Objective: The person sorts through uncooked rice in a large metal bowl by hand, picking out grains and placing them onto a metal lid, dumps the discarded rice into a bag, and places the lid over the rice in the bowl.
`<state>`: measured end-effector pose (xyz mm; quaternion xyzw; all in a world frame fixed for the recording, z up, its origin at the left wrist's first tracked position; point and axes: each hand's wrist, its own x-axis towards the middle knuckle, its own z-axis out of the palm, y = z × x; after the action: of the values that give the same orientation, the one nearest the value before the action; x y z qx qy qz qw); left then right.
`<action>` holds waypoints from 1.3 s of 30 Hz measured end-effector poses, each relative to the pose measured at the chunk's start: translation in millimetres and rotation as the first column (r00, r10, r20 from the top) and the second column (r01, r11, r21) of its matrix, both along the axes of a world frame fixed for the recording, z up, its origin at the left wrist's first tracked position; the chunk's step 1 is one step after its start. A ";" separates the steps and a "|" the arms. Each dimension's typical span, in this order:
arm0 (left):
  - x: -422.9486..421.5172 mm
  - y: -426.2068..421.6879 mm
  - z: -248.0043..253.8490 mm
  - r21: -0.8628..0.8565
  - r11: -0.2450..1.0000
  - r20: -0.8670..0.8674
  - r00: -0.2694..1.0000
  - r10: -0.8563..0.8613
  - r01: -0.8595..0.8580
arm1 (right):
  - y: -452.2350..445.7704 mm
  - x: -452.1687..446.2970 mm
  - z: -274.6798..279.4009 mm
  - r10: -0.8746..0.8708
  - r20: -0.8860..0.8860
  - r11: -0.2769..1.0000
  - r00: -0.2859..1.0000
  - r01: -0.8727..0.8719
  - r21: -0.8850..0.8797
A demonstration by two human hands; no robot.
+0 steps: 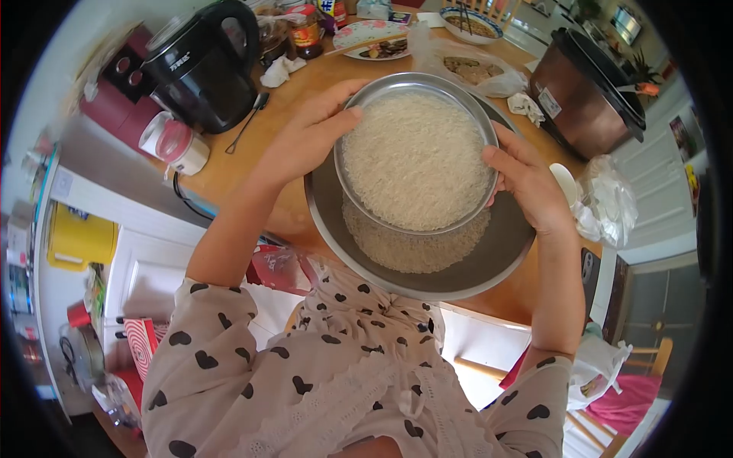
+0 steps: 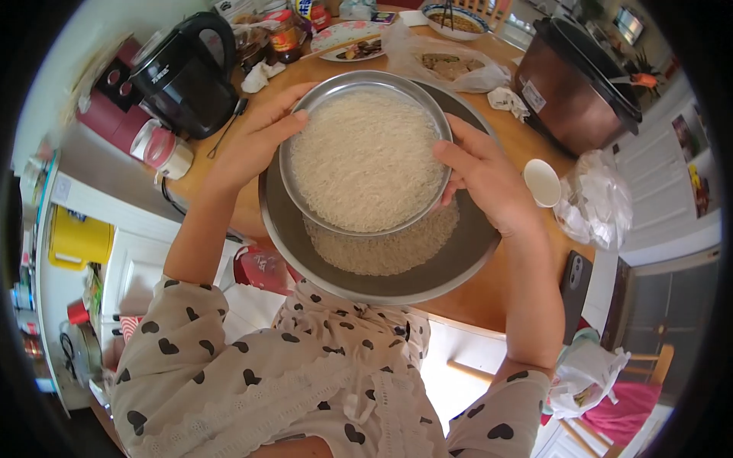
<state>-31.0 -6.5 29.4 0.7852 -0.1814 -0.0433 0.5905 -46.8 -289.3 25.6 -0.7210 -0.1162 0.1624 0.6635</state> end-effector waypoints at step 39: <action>-26.3 -21.0 40.1 0.202 0.802 0.005 0.818 -0.575 0.562 | -7.1 -22.8 -3.9 -0.104 0.028 0.991 0.994 0.102 0.085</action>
<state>-57.3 -27.5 69.4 0.7487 -0.4226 -0.2097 0.4657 -69.6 -296.4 21.7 -0.7003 -0.0962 0.1115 0.6985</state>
